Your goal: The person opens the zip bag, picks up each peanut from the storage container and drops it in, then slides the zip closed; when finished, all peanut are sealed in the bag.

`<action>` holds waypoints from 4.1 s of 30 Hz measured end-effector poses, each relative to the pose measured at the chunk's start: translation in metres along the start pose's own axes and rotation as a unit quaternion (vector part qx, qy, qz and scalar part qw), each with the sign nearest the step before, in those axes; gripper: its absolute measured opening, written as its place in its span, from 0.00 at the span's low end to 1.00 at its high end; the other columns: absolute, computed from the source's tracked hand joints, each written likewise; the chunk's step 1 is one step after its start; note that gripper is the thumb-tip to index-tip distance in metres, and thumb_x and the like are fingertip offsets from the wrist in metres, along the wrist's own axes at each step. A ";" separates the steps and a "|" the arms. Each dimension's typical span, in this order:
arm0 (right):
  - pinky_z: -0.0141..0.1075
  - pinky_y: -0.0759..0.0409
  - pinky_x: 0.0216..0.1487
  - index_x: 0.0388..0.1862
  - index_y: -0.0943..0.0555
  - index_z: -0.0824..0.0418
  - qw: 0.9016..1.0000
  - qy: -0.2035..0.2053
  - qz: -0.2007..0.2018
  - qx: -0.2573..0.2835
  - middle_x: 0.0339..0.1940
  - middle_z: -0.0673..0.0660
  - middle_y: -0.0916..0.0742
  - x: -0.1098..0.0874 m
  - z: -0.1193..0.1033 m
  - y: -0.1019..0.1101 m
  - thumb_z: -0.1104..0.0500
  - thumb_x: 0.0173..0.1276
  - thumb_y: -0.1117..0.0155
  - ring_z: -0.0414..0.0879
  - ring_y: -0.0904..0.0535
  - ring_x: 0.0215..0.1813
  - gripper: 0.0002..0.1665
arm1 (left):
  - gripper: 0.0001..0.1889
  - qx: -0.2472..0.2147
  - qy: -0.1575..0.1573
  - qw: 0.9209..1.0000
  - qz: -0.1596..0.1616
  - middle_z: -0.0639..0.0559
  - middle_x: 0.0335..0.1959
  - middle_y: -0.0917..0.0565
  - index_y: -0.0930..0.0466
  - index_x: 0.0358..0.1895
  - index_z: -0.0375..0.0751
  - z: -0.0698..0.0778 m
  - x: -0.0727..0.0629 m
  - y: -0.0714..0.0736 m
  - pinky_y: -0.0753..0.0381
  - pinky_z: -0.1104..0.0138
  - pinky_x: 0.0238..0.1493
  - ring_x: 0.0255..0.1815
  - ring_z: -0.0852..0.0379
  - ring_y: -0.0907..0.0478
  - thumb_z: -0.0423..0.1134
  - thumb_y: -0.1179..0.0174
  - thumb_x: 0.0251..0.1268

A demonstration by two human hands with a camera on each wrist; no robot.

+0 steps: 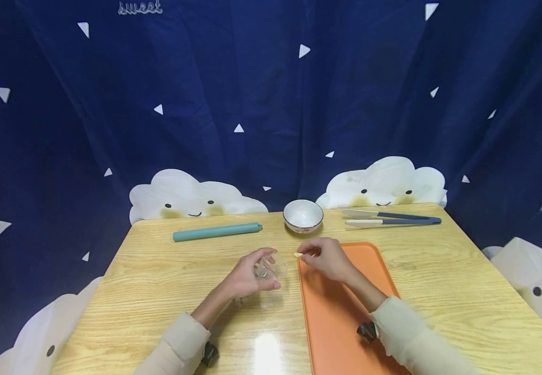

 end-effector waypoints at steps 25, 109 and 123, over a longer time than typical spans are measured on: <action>0.27 0.24 0.31 0.29 0.15 0.57 0.998 0.046 -0.050 -0.002 0.24 0.47 0.15 0.000 -0.031 -0.032 0.60 0.59 0.32 0.34 0.25 0.27 0.02 | 0.41 0.013 0.004 1.000 0.002 0.48 0.54 0.20 0.35 0.67 0.45 -0.002 0.001 0.000 0.25 0.53 0.54 0.54 0.51 0.24 0.48 0.28 0.47; 0.26 0.26 0.33 0.38 0.16 0.70 0.983 -0.053 -0.015 0.178 0.36 0.60 0.14 0.011 -0.009 -0.037 0.60 0.59 0.30 0.36 0.24 0.32 0.13 | 0.05 -0.133 0.049 0.962 0.232 0.46 0.31 0.14 0.14 0.32 0.39 0.006 -0.026 0.032 0.25 0.73 0.33 0.30 0.64 0.24 0.37 0.32 0.55; 0.25 0.27 0.31 0.38 0.16 0.70 0.983 -0.043 -0.048 0.173 0.32 0.57 0.14 0.012 -0.015 -0.044 0.60 0.60 0.31 0.35 0.26 0.29 0.13 | 0.05 -0.125 0.050 0.968 0.213 0.46 0.31 0.16 0.15 0.35 0.40 0.011 -0.024 0.025 0.30 0.73 0.31 0.28 0.64 0.30 0.35 0.33 0.56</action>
Point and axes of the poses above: each hand's wrist, its own x-axis towards the middle knuckle, its own y-axis out of the back of the hand, z = x × y, the point moved 3 cm from there along x, towards the middle knuckle
